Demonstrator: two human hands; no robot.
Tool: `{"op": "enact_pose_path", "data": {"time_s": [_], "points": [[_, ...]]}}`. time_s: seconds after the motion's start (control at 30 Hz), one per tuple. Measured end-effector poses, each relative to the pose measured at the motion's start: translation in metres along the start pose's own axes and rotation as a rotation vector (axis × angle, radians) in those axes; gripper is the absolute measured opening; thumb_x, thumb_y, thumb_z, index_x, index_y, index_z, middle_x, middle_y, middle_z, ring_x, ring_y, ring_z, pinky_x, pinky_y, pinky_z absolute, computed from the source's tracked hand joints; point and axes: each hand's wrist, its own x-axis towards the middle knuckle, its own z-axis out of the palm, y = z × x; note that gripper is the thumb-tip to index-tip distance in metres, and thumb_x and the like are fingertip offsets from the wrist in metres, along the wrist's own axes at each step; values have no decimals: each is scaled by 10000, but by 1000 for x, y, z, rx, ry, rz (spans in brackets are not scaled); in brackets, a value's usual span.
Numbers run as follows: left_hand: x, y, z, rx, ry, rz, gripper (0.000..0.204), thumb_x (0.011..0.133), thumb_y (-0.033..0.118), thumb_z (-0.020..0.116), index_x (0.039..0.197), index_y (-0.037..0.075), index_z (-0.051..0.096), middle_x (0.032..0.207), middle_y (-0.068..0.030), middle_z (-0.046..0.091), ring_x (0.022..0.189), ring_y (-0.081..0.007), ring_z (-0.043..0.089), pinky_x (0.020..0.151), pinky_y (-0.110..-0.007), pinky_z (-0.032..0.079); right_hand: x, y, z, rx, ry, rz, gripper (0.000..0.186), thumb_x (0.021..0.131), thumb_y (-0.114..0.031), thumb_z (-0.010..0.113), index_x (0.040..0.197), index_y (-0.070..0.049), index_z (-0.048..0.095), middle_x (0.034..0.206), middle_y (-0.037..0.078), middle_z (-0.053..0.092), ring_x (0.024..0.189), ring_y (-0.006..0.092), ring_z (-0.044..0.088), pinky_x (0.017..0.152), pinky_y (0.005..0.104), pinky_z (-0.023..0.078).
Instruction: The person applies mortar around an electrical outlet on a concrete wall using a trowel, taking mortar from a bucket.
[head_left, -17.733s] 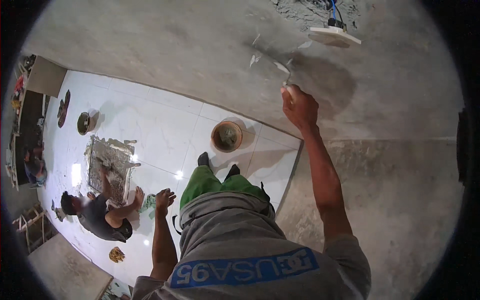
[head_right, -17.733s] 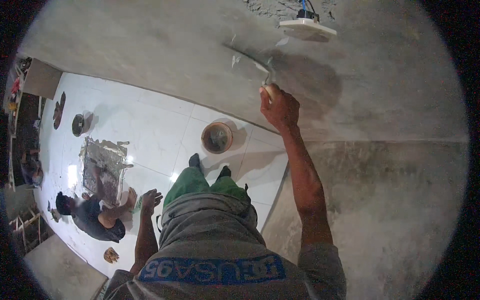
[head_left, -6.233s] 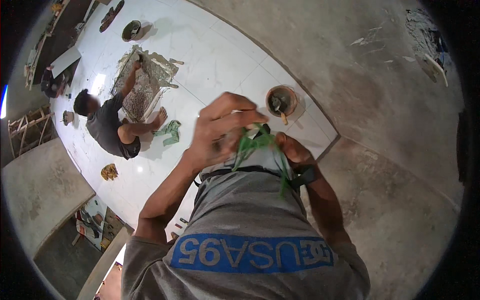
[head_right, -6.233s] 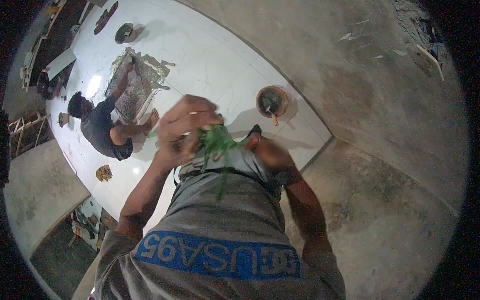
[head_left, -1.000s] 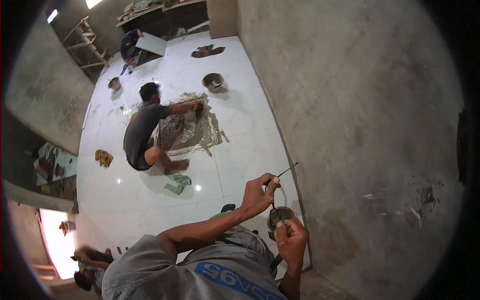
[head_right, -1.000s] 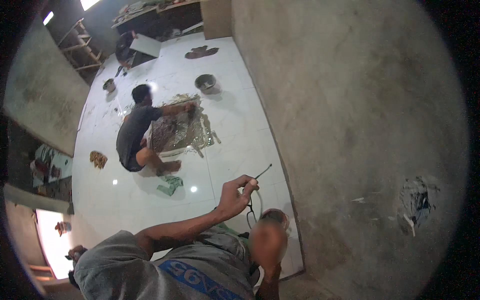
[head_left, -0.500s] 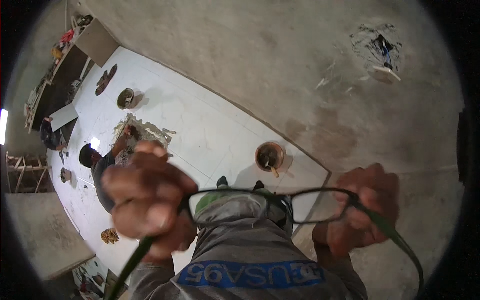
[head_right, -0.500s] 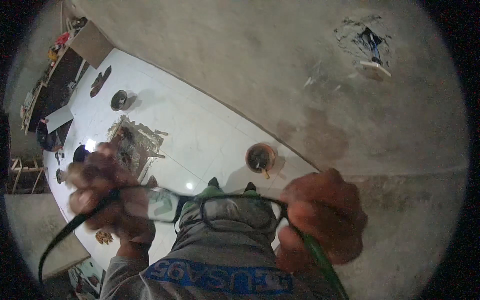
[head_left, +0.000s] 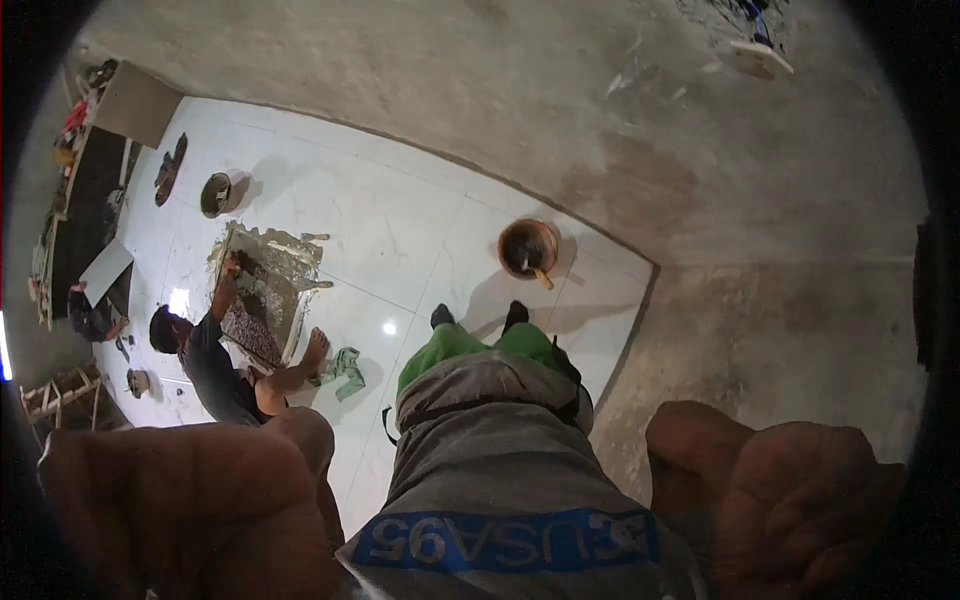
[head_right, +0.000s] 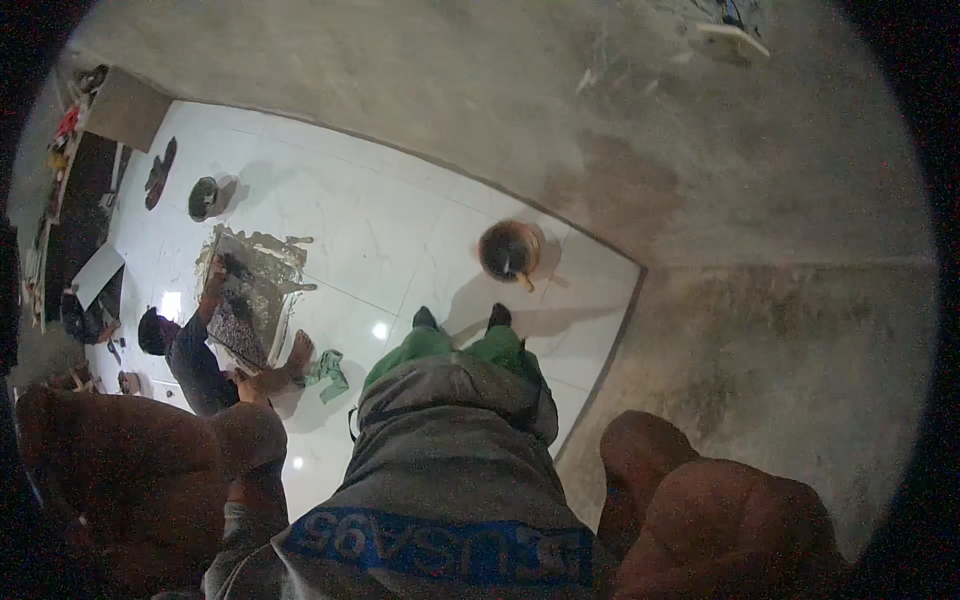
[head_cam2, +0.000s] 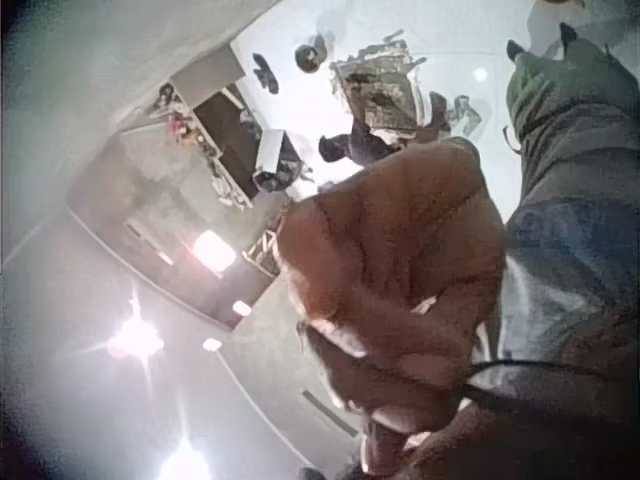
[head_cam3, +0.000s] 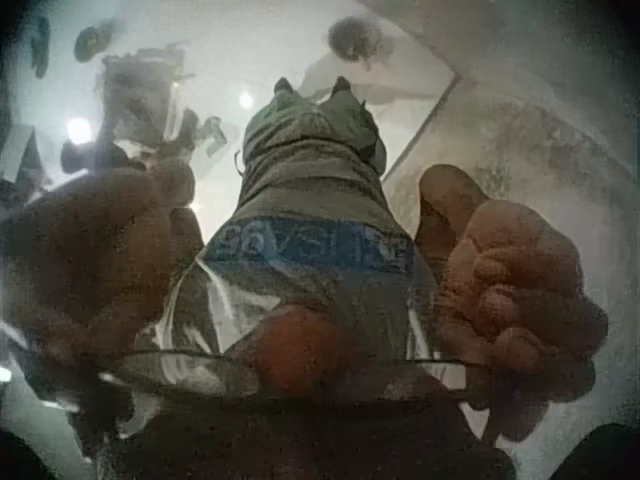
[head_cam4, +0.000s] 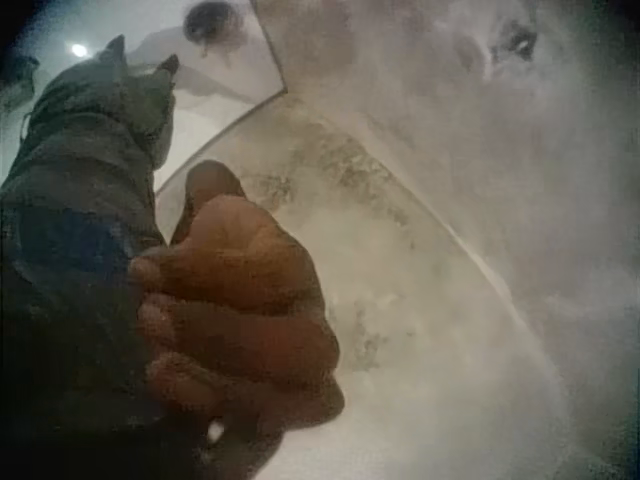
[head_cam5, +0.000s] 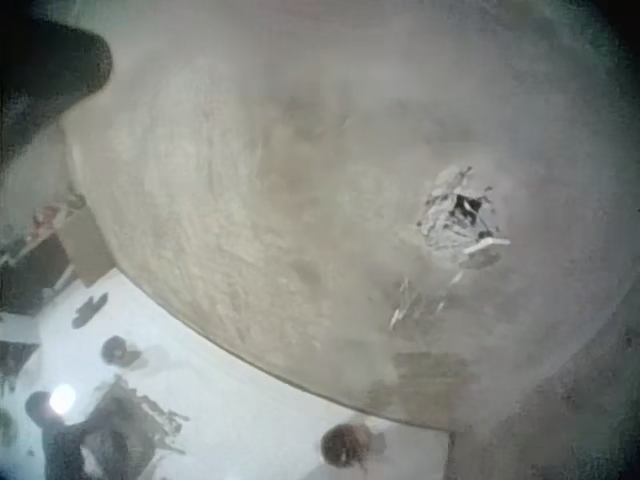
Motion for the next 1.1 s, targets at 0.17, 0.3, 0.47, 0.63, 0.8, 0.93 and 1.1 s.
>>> {"op": "enact_pose_path", "data": {"time_s": [0.17, 0.3, 0.47, 0.63, 0.8, 0.93, 1.1], "points": [[-8, -11, 0, -51, -14, -86, 293, 1025, 319, 612, 1168, 75, 687, 1074, -81, 686, 954, -204, 660, 919, -382, 498, -7, 1, -2, -17, -110, -254, 403, 992, -355, 678, 1293, -201, 459, 1192, 24, 450, 1129, 168, 509, 763, 233, 611], [-33, -63, 1, 33, 50, -276, 322, 1049, 290, 592, 1207, 27, 688, 1077, -106, 705, 956, -210, 672, 905, -365, 515, -24, 60, 55, -54, 249, 44, 301, 998, -305, 667, 1212, -113, 575, 1076, 53, 565, 965, 157, 570, 757, 268, 592], [-140, -172, 9, 229, 37, -1021, 358, 1079, 253, 567, 1257, -33, 690, 1079, -137, 728, 957, -218, 687, 888, -344, 536, -96, 180, 135, -33, 524, 844, 270, 1007, -244, 653, 1109, -4, 720, 932, 90, 708, 761, 143, 645, 749, 311, 567], [-389, -242, -34, 338, -405, -1512, 314, 1039, 256, 636, 1194, -2, 726, 873, -92, 741, 791, -128, 645, 766, -288, 533, -276, 323, 245, 366, 200, 1484, 334, 978, -270, 714, 1139, 23, 727, 931, 65, 741, 795, 121, 669, 691, 292, 565], [-504, -307, -2, 415, -642, -1700, 346, 1008, 299, 654, 1201, 19, 717, 1014, -183, 764, 940, -287, 749, 835, -393, 571, -456, 478, 379, -104, -569, 1408, 566, 934, -412, 712, 1280, 21, 599, 1030, 203, 726, 967, 326, 719, 855, 486, 574], [-676, -443, 8, 453, -1136, -1420, 417, 1004, 328, 659, 1280, 15, 659, 1215, -179, 728, 1173, -269, 692, 1000, -398, 553, -529, 598, 475, -377, -762, 1279, 717, 902, -442, 717, 1417, -14, 462, 1077, 274, 699, 1086, 409, 686, 897, 554, 553], [-771, -647, 78, 584, -940, -1393, 1115, 783, 713, 764, 1507, -62, 418, 1377, -327, 596, 1292, -435, 598, 1087, -494, 485, -521, 681, 541, -133, -1024, 1373, 825, 875, -389, 729, 1548, -131, 330, 1135, 205, 705, 1070, 399, 703, 914, 526, 561]]}}
